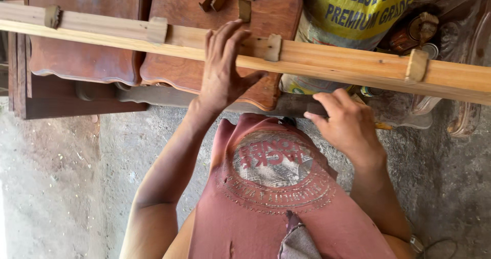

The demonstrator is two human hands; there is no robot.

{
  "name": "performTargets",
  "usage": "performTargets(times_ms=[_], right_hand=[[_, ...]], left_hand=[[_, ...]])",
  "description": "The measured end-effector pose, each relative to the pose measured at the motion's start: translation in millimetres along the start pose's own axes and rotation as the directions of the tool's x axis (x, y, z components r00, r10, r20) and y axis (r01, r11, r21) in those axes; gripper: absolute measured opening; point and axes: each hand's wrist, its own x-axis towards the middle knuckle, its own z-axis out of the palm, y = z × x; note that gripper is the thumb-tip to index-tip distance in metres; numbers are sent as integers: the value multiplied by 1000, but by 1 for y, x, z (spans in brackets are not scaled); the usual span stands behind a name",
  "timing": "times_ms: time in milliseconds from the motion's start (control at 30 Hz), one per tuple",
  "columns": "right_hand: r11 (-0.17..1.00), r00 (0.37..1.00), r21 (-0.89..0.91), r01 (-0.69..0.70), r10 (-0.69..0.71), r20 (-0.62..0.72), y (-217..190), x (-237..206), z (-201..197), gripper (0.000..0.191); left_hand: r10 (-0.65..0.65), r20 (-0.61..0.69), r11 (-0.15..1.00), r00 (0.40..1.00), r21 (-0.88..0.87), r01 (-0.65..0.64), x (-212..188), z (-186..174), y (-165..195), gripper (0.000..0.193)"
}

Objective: The person carries a long wooden rail with small wood blocks attached across the workshop and lays it on a bench. They then fit small wooden spacer blocks along the rail, pressing them into place and trimming them with a small hand tool, working block by block along the length.

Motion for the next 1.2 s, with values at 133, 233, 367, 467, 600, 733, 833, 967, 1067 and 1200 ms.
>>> performTargets(times_ms=[133, 233, 367, 467, 600, 733, 833, 967, 1067, 1200], right_hand=[[1000, 1000, 26, 18, -18, 16, 25, -7, 14, 38], [997, 997, 58, 50, -54, 55, 35, -9, 25, 39], [992, 990, 89, 85, -94, 107, 41, -11, 35, 40], [990, 988, 103, 93, -104, 112, 46, -13, 37, 40], [990, 988, 114, 85, -98, 117, 49, -15, 34, 40], [994, 991, 72, 81, -88, 104, 48, -18, 28, 41], [997, 993, 32, 73, -75, 89, 48, -19, 23, 41], [998, 991, -7, 56, -54, 119, 48, -18, 20, 38], [998, 986, -1, 69, -68, 150, 44, -16, 22, 33], [989, 983, 70, 130, -137, 120, 19, -7, 27, 37]], left_hand=[[-6, -23, 986, 1000, 169, 10, -8, 8, 17, 78], [-66, -30, 987, 997, 142, 70, -18, 12, 30, 74], [-62, 31, 972, 998, 228, 53, -26, 20, 40, 77], [3, 43, 947, 999, 320, -16, -22, 30, 39, 84], [-14, 42, 910, 999, 415, -4, -15, 40, 41, 85], [-31, -23, 941, 999, 337, 37, -15, 37, 49, 89], [-102, -63, 974, 993, 198, 112, -23, 26, 53, 95], [-154, -122, 964, 981, 201, 176, -45, 0, 43, 81], [-172, -204, 954, 964, 208, 214, -61, -35, 10, 73], [-222, -154, 942, 963, 219, 253, -66, -105, -64, 69]])
